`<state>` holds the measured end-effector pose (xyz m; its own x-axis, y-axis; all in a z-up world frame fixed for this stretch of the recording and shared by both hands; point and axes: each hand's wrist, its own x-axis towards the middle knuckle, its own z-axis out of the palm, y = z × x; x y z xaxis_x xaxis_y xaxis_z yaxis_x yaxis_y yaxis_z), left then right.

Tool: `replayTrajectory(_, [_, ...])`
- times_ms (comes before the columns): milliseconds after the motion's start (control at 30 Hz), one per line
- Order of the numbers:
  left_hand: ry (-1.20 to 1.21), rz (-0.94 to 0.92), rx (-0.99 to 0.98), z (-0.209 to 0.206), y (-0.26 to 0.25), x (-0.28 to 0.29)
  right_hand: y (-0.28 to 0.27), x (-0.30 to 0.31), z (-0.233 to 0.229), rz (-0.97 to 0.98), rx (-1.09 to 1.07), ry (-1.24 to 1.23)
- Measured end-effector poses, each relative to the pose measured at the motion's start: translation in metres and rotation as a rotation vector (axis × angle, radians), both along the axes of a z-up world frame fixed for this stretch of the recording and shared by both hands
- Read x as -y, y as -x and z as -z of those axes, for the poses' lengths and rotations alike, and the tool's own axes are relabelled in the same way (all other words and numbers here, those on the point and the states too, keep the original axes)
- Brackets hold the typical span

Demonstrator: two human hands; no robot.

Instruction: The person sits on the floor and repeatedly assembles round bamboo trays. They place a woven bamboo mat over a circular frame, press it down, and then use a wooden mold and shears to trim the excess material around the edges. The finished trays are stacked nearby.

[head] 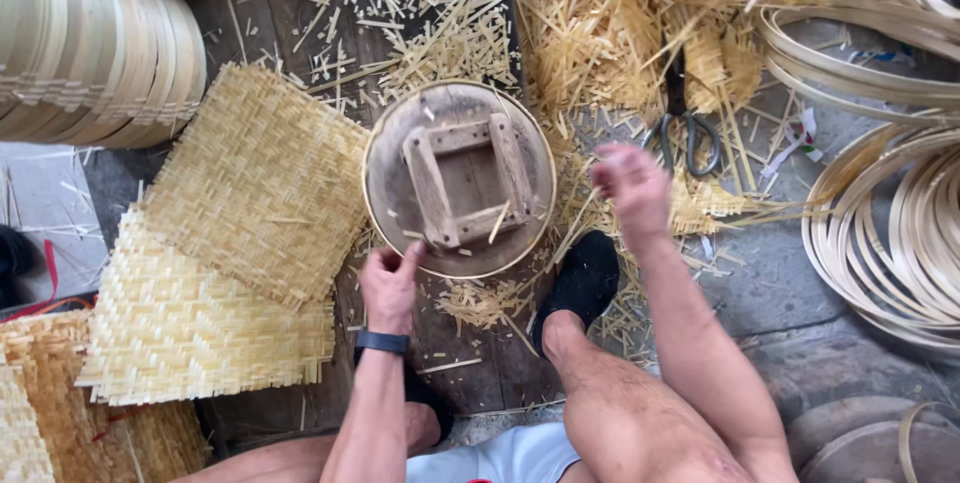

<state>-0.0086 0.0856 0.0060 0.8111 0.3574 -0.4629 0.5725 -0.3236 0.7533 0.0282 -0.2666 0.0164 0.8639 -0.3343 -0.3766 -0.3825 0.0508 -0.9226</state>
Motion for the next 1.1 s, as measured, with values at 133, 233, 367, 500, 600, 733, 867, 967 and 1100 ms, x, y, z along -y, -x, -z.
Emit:
replayTrajectory(133, [-0.224,0.26,0.251,-0.085,-0.033,0.011,0.006,-0.057,-0.013,-0.523,-0.011,0.036])
replayTrajectory(233, [-0.44,0.496,0.497,-0.112,-0.039,0.028,-0.002,-0.085,-0.04,-0.491,-0.126,-0.346])
replayTrajectory(367, [-0.342,0.509,0.719,-0.108,-0.037,0.054,-0.013,-0.1,-0.06,-0.189,0.084,-0.825])
replayTrajectory(500, [-0.171,0.522,0.689,-0.101,-0.045,0.071,-0.007,-0.091,-0.053,-0.035,0.118,-1.005])
replayTrajectory(600, [-0.286,0.622,0.889,-0.096,-0.042,0.077,0.01,-0.074,-0.034,0.09,0.055,-0.996])
replayTrajectory(733, [-0.284,0.417,0.78,-0.063,-0.062,0.07,0.046,-0.034,-0.006,0.179,0.017,-0.975])
replayTrajectory(867, [-0.558,0.159,0.783,-0.046,-0.105,0.02,0.087,-0.016,0.015,-0.004,0.235,-1.106])
replayTrajectory(967, [-0.526,0.156,0.846,-0.073,-0.126,-0.039,0.096,-0.021,0.04,-0.02,0.276,-0.895])
replayTrajectory(1100, [-0.418,-0.024,0.625,-0.11,-0.149,-0.087,0.076,-0.065,0.072,-0.086,0.215,-1.035])
